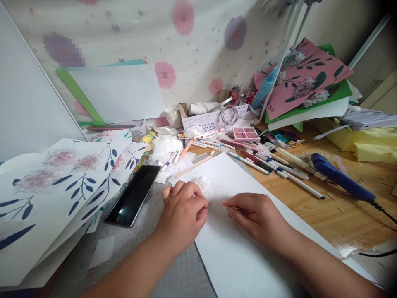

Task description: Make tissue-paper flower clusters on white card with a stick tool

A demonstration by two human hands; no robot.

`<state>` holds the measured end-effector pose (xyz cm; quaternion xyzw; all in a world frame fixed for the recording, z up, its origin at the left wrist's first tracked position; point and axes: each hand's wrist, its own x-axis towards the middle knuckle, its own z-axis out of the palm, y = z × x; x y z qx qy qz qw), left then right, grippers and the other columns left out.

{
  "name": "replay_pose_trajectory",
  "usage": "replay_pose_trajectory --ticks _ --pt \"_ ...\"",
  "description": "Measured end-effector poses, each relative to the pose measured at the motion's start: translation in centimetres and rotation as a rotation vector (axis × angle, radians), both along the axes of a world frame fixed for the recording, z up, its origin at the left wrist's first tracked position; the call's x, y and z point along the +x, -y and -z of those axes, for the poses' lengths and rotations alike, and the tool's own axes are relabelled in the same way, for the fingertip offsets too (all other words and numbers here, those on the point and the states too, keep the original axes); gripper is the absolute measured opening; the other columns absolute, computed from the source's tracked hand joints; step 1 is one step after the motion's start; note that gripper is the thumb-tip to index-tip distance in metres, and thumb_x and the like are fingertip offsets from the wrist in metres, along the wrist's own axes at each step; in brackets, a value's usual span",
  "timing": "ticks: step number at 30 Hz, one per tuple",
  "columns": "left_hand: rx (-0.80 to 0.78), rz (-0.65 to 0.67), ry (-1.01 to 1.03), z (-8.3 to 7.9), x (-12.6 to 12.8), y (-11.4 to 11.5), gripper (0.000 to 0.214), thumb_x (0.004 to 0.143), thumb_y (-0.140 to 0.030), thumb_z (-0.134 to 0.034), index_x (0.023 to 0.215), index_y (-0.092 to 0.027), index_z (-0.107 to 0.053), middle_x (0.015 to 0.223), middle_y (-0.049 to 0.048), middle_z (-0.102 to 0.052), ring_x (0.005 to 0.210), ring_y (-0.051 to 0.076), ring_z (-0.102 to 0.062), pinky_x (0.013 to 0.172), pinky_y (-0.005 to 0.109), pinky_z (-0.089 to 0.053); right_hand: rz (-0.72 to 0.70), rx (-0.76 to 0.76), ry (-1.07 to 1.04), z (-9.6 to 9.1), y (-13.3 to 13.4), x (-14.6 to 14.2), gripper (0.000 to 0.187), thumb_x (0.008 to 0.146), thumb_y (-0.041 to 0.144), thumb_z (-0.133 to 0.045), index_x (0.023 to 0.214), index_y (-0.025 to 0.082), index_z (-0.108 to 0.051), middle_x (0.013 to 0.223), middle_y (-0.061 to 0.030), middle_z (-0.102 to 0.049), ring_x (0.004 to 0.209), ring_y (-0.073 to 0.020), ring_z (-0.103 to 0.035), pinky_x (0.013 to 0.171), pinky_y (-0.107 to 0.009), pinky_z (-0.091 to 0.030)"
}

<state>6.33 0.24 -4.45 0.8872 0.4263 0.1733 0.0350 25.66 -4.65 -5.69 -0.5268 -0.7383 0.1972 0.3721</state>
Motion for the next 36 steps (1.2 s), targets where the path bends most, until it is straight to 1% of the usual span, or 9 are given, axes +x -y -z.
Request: replay_pose_trajectory --ticks 3,6,10,14,17,25,28,33,36 --pt "-0.076 0.043 -0.011 -0.4 -0.6 0.0 0.013 0.073 -0.016 -0.063 0.07 -0.027 -0.067 0.087 -0.0019 -0.063 0.086 0.019 -0.052 0.075 0.038 -0.026 -0.001 -0.039 -0.009 0.1 -0.1 0.1 0.02 0.082 0.014 -0.052 0.082 0.019 -0.071 0.07 -0.0018 -0.072 0.06 -0.0131 -0.063 0.055 -0.022 -0.045" --pt "-0.154 0.062 -0.018 -1.2 -1.2 -0.2 0.008 0.072 -0.02 -0.067 0.077 -0.027 -0.066 0.085 -0.0031 -0.062 0.086 0.019 -0.054 0.077 0.037 -0.027 0.07 -0.043 -0.096 0.0 -0.1 0.6 0.018 0.08 0.017 -0.052 0.08 0.018 -0.071 0.063 -0.0007 -0.07 0.055 -0.013 -0.062 0.054 -0.022 -0.046" --pt "-0.153 -0.012 -0.043 -1.9 -1.4 -0.5 0.012 0.071 -0.026 -0.071 0.074 -0.021 -0.06 0.075 -0.0035 -0.061 0.079 0.018 -0.054 0.076 0.036 -0.029 0.189 0.014 -0.198 -0.2 -0.1 1.2 0.017 0.079 0.02 -0.054 0.076 0.017 -0.07 0.056 -0.0003 -0.066 0.051 -0.0135 -0.061 0.05 -0.023 -0.046" --pt "-0.18 -0.039 -0.105 -1.8 -0.9 -0.3 0.019 0.07 -0.033 -0.074 0.074 -0.021 -0.06 0.074 -0.0029 -0.061 0.079 0.02 -0.055 0.075 0.036 -0.029 0.102 0.081 -0.194 -0.2 -0.1 0.8 0.015 0.082 0.02 -0.055 0.083 0.017 -0.07 0.062 -0.0011 -0.068 0.056 -0.0131 -0.062 0.054 -0.023 -0.047" --pt "-0.166 -0.057 -0.123 -1.4 -0.4 -0.2 0.016 0.07 -0.031 -0.073 0.075 -0.022 -0.061 0.078 -0.0023 -0.063 0.081 0.021 -0.056 0.076 0.037 -0.029 0.053 0.103 -0.121 -0.1 -0.1 0.3 0.016 0.083 0.018 -0.054 0.084 0.017 -0.07 0.067 -0.0022 -0.069 0.059 -0.0131 -0.063 0.056 -0.023 -0.047" --pt "-0.179 -0.054 -0.158 -0.8 -0.1 -0.1 0.006 0.076 -0.02 -0.062 0.071 -0.022 -0.062 0.074 -0.0021 -0.061 0.08 0.02 -0.054 0.075 0.037 -0.029 0.096 0.069 -0.047 0.1 -0.2 0.6 0.017 0.081 0.014 -0.052 0.079 0.016 -0.069 0.065 -0.0012 -0.067 0.057 -0.0121 -0.06 0.055 -0.023 -0.045" --pt "-0.208 -0.019 -0.122 -0.9 -0.2 -0.1 0.013 0.077 -0.014 -0.057 0.068 -0.023 -0.061 0.072 -0.0029 -0.059 0.079 0.018 -0.053 0.074 0.035 -0.029 0.105 0.049 -0.031 0.1 -0.2 0.7 0.018 0.08 0.014 -0.051 0.078 0.016 -0.069 0.064 -0.0012 -0.067 0.058 -0.0121 -0.06 0.055 -0.022 -0.044" --pt "-0.252 0.034 -0.017 -1.6 -1.0 -0.4 0.013 0.073 -0.011 -0.057 0.069 -0.022 -0.061 0.083 -0.0034 -0.061 0.084 0.016 -0.054 0.078 0.034 -0.03 0.114 0.013 -0.019 0.1 -0.3 0.9 0.018 0.08 0.014 -0.051 0.078 0.016 -0.069 0.066 -0.0015 -0.068 0.059 -0.0128 -0.061 0.056 -0.023 -0.044" --pt "-0.261 0.039 -0.001 -2.0 -1.4 -0.6 0.012 0.073 -0.01 -0.055 0.069 -0.021 -0.059 0.08 -0.0041 -0.063 0.082 0.016 -0.055 0.078 0.034 -0.03 0.118 0.032 -0.029 0.0 -0.3 1.0 0.018 0.08 0.014 -0.051 0.077 0.016 -0.069 0.065 -0.0016 -0.068 0.058 -0.0124 -0.061 0.055 -0.022 -0.045"
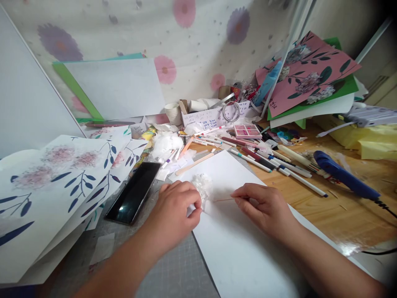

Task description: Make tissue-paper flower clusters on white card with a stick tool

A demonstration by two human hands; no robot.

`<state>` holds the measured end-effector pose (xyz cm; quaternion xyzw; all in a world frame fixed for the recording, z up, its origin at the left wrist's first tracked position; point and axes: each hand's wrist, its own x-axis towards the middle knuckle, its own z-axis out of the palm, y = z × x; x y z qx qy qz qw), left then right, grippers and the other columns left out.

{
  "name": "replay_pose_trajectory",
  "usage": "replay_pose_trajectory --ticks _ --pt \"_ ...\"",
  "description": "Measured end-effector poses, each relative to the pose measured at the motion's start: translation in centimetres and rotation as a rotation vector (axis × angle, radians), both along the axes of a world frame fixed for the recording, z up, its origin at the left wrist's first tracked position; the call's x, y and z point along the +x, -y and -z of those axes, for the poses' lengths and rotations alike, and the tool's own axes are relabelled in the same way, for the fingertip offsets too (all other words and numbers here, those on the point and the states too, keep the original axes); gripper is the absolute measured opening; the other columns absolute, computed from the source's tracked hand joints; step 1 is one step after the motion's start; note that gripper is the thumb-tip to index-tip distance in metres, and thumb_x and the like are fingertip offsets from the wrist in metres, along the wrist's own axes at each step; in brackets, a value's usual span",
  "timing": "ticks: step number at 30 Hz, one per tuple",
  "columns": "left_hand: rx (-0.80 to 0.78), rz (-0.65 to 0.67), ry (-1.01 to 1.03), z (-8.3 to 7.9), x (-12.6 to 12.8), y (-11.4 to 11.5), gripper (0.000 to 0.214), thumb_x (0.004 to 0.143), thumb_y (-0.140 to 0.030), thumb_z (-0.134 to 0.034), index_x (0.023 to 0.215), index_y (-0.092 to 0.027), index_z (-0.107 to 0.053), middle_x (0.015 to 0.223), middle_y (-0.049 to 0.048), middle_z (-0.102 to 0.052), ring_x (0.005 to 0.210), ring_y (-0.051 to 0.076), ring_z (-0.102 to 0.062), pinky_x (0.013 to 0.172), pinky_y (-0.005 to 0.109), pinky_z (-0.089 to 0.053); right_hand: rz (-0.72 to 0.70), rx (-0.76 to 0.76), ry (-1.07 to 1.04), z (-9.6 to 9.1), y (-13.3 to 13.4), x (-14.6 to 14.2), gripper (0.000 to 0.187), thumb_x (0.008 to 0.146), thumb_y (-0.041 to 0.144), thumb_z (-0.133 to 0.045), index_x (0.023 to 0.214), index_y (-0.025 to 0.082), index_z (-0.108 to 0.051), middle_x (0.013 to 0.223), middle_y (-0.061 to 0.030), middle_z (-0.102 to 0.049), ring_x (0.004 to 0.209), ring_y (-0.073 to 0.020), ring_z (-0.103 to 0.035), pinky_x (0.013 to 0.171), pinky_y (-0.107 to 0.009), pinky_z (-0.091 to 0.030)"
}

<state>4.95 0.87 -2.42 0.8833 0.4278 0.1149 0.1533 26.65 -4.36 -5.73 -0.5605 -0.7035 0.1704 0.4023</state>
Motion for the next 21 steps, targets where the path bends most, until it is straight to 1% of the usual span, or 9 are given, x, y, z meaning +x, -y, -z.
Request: replay_pose_trajectory --ticks 3,6,9,12,14,18,21 --pt "-0.021 -0.052 -0.021 0.0 0.3 0.1 0.008 0.076 -0.018 -0.059 0.069 -0.021 -0.056 0.07 -0.0045 -0.062 0.074 0.016 -0.055 0.076 0.034 -0.032 0.004 0.057 -0.021 -0.1 0.1 0.0 0.017 0.081 0.015 -0.052 0.078 0.015 -0.069 0.065 -0.0021 -0.068 0.058 -0.0118 -0.061 0.056 -0.022 -0.045" --pt "-0.039 -0.107 -0.043 0.6 1.0 0.5 0.01 0.075 -0.027 -0.065 0.074 -0.021 -0.057 0.07 -0.0041 -0.064 0.071 0.017 -0.056 0.076 0.035 -0.034 -0.021 0.126 -0.047 -0.1 0.1 -0.1 0.016 0.083 0.015 -0.054 0.081 0.014 -0.069 0.066 -0.0032 -0.068 0.06 -0.0116 -0.061 0.057 -0.021 -0.045" --pt "-0.028 -0.13 -0.036 1.3 1.6 0.7 0.011 0.072 -0.019 -0.066 0.078 -0.021 -0.056 0.071 -0.0042 -0.066 0.074 0.018 -0.057 0.076 0.035 -0.034 -0.064 0.152 -0.056 0.0 0.0 -0.4 0.016 0.084 0.014 -0.054 0.085 0.013 -0.07 0.068 -0.004 -0.067 0.061 -0.0114 -0.06 0.058 -0.022 -0.045" --pt "-0.022 -0.121 -0.004 1.7 1.7 0.8 0.014 0.07 -0.01 -0.063 0.077 -0.021 -0.056 0.071 -0.0048 -0.065 0.073 0.017 -0.058 0.075 0.034 -0.035 -0.081 0.135 -0.063 0.3 -0.2 -0.6 0.017 0.084 0.013 -0.054 0.088 0.014 -0.07 0.069 -0.0036 -0.065 0.062 -0.0114 -0.059 0.058 -0.022 -0.045" --pt "-0.041 -0.106 0.018 1.5 1.4 0.7 0.015 0.07 -0.009 -0.063 0.077 -0.021 -0.057 0.071 -0.005 -0.065 0.073 0.016 -0.058 0.076 0.033 -0.035 -0.085 0.116 -0.067 0.5 -0.3 -0.6 0.017 0.084 0.012 -0.054 0.088 0.015 -0.07 0.07 -0.0032 -0.065 0.063 -0.0117 -0.059 0.059 -0.023 -0.045" --pt "-0.08 -0.094 0.018 0.7 0.7 0.3 0.013 0.071 -0.013 -0.064 0.08 -0.022 -0.062 0.074 -0.0039 -0.065 0.075 0.016 -0.058 0.079 0.033 -0.036 -0.102 0.063 -0.073 0.5 -0.2 -0.3 0.017 0.082 0.011 -0.054 0.086 0.015 -0.07 0.071 -0.0033 -0.065 0.063 -0.0125 -0.059 0.059 -0.024 -0.045" --pt "-0.104 -0.059 -0.019 0.1 0.3 0.0 0.01 0.073 -0.013 -0.061 0.074 -0.023 -0.064 0.073 -0.0043 -0.065 0.077 0.016 -0.056 0.078 0.032 -0.034 -0.112 0.042 -0.075 0.3 0.0 -0.1 0.017 0.081 0.011 -0.054 0.084 0.015 -0.07 0.07 -0.0037 -0.065 0.063 -0.0129 -0.06 0.058 -0.025 -0.046"
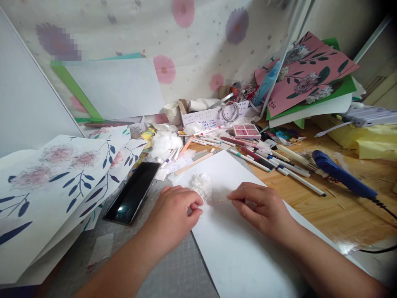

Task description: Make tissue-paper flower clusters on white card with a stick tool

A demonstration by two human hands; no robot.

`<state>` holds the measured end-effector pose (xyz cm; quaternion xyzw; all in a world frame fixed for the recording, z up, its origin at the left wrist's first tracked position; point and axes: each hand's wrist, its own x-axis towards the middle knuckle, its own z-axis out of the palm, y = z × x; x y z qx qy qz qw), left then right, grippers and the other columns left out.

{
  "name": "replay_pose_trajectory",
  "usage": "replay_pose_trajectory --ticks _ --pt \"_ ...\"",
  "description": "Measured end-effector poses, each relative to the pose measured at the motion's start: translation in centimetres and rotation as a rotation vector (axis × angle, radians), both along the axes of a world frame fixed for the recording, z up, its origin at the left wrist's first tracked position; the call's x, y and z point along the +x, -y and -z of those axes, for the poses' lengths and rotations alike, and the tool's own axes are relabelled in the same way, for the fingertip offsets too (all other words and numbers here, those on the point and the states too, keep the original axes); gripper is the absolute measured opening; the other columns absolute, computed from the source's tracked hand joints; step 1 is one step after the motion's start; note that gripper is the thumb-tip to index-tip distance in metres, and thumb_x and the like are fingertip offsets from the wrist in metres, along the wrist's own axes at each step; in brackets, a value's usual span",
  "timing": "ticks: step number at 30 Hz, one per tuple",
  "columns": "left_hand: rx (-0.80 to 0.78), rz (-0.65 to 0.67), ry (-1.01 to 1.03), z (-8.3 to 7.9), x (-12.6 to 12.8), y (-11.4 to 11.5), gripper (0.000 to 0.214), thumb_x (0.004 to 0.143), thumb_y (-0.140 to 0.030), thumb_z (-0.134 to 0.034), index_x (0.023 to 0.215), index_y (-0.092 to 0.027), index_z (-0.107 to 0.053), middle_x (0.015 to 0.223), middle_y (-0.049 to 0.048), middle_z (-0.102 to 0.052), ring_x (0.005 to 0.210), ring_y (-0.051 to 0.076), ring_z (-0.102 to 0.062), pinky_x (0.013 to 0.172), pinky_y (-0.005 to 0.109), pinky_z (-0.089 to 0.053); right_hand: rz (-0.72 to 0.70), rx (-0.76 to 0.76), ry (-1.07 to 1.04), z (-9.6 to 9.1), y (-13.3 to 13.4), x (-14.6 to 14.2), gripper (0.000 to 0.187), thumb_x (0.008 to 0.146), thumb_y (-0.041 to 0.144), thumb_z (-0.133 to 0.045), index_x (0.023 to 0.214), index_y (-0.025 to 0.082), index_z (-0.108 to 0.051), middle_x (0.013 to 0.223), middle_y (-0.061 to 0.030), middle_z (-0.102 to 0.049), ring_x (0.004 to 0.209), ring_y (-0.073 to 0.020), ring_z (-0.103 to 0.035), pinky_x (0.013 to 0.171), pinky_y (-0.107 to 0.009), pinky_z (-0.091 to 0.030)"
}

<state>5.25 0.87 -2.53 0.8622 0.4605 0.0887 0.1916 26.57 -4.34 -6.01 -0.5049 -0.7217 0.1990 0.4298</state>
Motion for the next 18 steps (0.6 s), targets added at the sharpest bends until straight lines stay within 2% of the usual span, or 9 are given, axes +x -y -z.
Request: replay_pose_trajectory --ticks 4,8,12,18 --pt "-0.068 0.119 -0.035 -0.4 -0.6 -0.5 0.014 0.074 -0.011 -0.059 0.066 -0.022 -0.062 0.07 -0.0065 -0.063 0.073 0.013 -0.055 0.076 0.03 -0.033 0.018 0.031 -0.012 -0.2 0.0 0.0 0.016 0.082 0.012 -0.054 0.083 0.014 -0.069 0.069 -0.0039 -0.066 0.062 -0.0128 -0.06 0.058 -0.024 -0.046" --pt "-0.177 0.172 0.031 -0.8 -1.3 -1.1 0.01 0.076 -0.016 -0.062 0.07 -0.023 -0.066 0.075 -0.0064 -0.064 0.075 0.011 -0.057 0.075 0.026 -0.035 0.044 0.096 -0.035 -0.3 -0.2 -0.2 0.015 0.084 0.013 -0.054 0.085 0.014 -0.069 0.068 -0.0039 -0.066 0.062 -0.0122 -0.06 0.059 -0.024 -0.046" --pt "-0.28 0.141 0.108 -1.2 -1.8 -1.6 0.009 0.078 -0.019 -0.06 0.073 -0.021 -0.067 0.078 -0.004 -0.065 0.073 0.011 -0.057 0.067 0.022 -0.039 0.042 0.073 -0.015 -0.1 -0.4 -0.4 0.017 0.084 0.013 -0.053 0.087 0.015 -0.07 0.07 -0.0043 -0.066 0.063 -0.0125 -0.06 0.059 -0.024 -0.046" --pt "-0.348 -0.006 0.185 -0.8 -1.5 -1.5 0.01 0.077 -0.021 -0.055 0.072 -0.02 -0.063 0.07 -0.0034 -0.06 0.066 0.012 -0.052 0.062 0.023 -0.038 0.008 0.008 0.005 -0.1 -0.3 -0.3 0.016 0.081 0.012 -0.054 0.083 0.016 -0.069 0.07 -0.0037 -0.066 0.062 -0.013 -0.06 0.058 -0.025 -0.046"
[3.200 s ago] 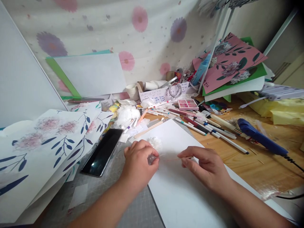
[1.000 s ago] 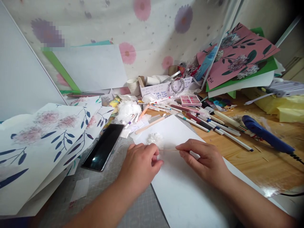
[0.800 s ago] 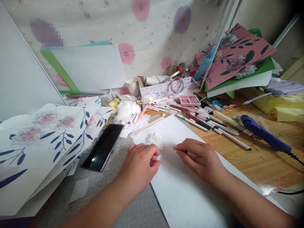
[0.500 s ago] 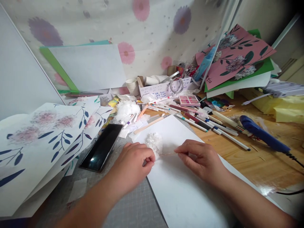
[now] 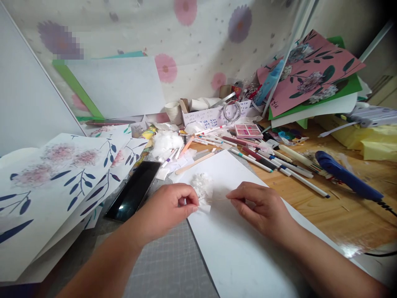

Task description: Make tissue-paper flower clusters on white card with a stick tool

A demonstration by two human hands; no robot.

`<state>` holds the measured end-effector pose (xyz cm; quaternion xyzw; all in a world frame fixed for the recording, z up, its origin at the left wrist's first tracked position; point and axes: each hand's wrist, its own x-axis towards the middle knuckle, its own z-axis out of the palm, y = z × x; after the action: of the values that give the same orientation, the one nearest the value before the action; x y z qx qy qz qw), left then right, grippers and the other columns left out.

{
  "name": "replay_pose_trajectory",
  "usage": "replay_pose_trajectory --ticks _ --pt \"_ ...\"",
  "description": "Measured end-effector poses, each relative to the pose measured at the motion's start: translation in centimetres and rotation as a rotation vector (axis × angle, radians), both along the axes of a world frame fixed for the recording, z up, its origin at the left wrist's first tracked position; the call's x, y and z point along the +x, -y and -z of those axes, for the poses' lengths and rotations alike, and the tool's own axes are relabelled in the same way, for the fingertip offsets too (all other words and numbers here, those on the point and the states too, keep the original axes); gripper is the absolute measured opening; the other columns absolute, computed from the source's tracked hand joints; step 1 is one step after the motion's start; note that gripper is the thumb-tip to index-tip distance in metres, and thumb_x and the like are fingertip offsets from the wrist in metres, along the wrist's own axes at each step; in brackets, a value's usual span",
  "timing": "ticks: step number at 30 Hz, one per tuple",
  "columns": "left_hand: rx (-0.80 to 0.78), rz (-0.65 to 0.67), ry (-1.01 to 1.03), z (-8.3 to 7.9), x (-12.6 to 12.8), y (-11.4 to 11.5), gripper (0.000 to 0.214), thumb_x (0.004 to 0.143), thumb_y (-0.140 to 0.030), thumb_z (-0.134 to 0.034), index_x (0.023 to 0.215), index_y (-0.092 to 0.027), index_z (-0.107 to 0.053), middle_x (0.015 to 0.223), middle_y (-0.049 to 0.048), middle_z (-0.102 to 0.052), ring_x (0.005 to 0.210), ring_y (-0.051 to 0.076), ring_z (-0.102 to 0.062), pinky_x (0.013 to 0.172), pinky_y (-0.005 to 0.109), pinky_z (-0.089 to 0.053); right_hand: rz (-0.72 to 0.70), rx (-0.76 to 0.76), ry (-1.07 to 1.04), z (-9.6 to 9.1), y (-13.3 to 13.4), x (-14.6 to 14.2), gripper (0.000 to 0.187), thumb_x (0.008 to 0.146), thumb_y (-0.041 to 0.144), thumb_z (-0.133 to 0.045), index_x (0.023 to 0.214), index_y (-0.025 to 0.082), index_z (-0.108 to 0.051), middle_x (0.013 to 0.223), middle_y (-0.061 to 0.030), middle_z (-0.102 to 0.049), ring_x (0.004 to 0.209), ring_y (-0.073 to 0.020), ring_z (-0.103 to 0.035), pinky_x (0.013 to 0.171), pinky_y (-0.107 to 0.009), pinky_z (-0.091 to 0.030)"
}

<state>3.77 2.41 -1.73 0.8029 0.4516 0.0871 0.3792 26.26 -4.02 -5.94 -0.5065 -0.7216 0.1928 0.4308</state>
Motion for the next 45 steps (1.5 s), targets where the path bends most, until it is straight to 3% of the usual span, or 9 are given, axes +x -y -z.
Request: replay_pose_trajectory --ticks 6,13,17,21,26,35,45 --pt "-0.043 -0.157 0.08 1.2 1.3 0.0 0.005 0.074 -0.022 -0.056 0.07 -0.019 -0.059 0.061 -0.0053 -0.053 0.058 0.011 -0.046 0.052 0.021 -0.034 0.003 -0.01 0.016 0.0 0.1 -0.1 0.016 0.081 0.012 -0.054 0.083 0.018 -0.068 0.07 -0.0035 -0.066 0.063 -0.0135 -0.06 0.058 -0.025 -0.046" --pt "0.069 -0.199 0.083 2.1 1.9 -0.2 0.006 0.074 -0.02 -0.056 0.068 -0.02 -0.056 0.06 -0.0056 -0.054 0.058 0.011 -0.049 0.053 0.021 -0.036 0.083 0.089 -0.03 -0.6 0.4 0.3 0.015 0.08 0.011 -0.055 0.08 0.02 -0.066 0.066 -0.002 -0.065 0.06 -0.014 -0.06 0.056 -0.026 -0.046" --pt "0.124 -0.197 0.044 2.2 2.0 -0.1 0.007 0.074 -0.02 -0.055 0.067 -0.02 -0.055 0.06 -0.0056 -0.055 0.058 0.011 -0.05 0.053 0.021 -0.036 0.089 0.236 -0.047 -1.0 0.7 0.0 0.018 0.08 0.007 -0.054 0.084 0.021 -0.064 0.064 -0.0011 -0.062 0.057 -0.0141 -0.057 0.054 -0.027 -0.044" --pt "0.178 -0.187 0.01 2.3 2.1 0.0 0.008 0.075 -0.019 -0.053 0.067 -0.02 -0.054 0.062 -0.005 -0.057 0.059 0.011 -0.052 0.053 0.022 -0.036 0.016 0.273 -0.01 -1.1 0.9 -0.7 0.022 0.08 0.004 -0.054 0.089 0.021 -0.063 0.063 -0.0011 -0.057 0.058 -0.0142 -0.053 0.053 -0.027 -0.042" --pt "0.247 -0.182 -0.036 2.4 2.2 0.0 0.009 0.074 -0.017 -0.051 0.066 -0.02 -0.055 0.062 -0.0041 -0.058 0.059 0.012 -0.053 0.053 0.022 -0.035 0.068 0.34 0.007 -1.2 1.3 -0.9 0.025 0.078 0.002 -0.055 0.093 0.021 -0.062 0.064 -0.0018 -0.055 0.058 -0.0143 -0.051 0.052 -0.028 -0.041" --pt "0.32 -0.148 -0.084 2.4 2.2 0.1 0.01 0.074 -0.015 -0.052 0.066 -0.02 -0.055 0.065 -0.0036 -0.059 0.06 0.011 -0.051 0.055 0.023 -0.034 -0.014 0.359 0.104 -0.5 1.1 -1.5 0.019 0.078 0.003 -0.057 0.089 0.018 -0.062 0.067 -0.0028 -0.056 0.06 -0.0134 -0.051 0.054 -0.026 -0.042" --pt "0.355 -0.112 -0.09 2.2 2.5 0.1 0.011 0.074 -0.013 -0.055 0.066 -0.02 -0.057 0.067 -0.003 -0.06 0.064 0.012 -0.053 0.058 0.023 -0.035 0.011 0.319 0.253 0.0 0.8 -1.7 0.016 0.083 0.007 -0.053 0.083 0.017 -0.065 0.068 -0.0038 -0.057 0.063 -0.0138 -0.05 0.055 -0.025 -0.041"
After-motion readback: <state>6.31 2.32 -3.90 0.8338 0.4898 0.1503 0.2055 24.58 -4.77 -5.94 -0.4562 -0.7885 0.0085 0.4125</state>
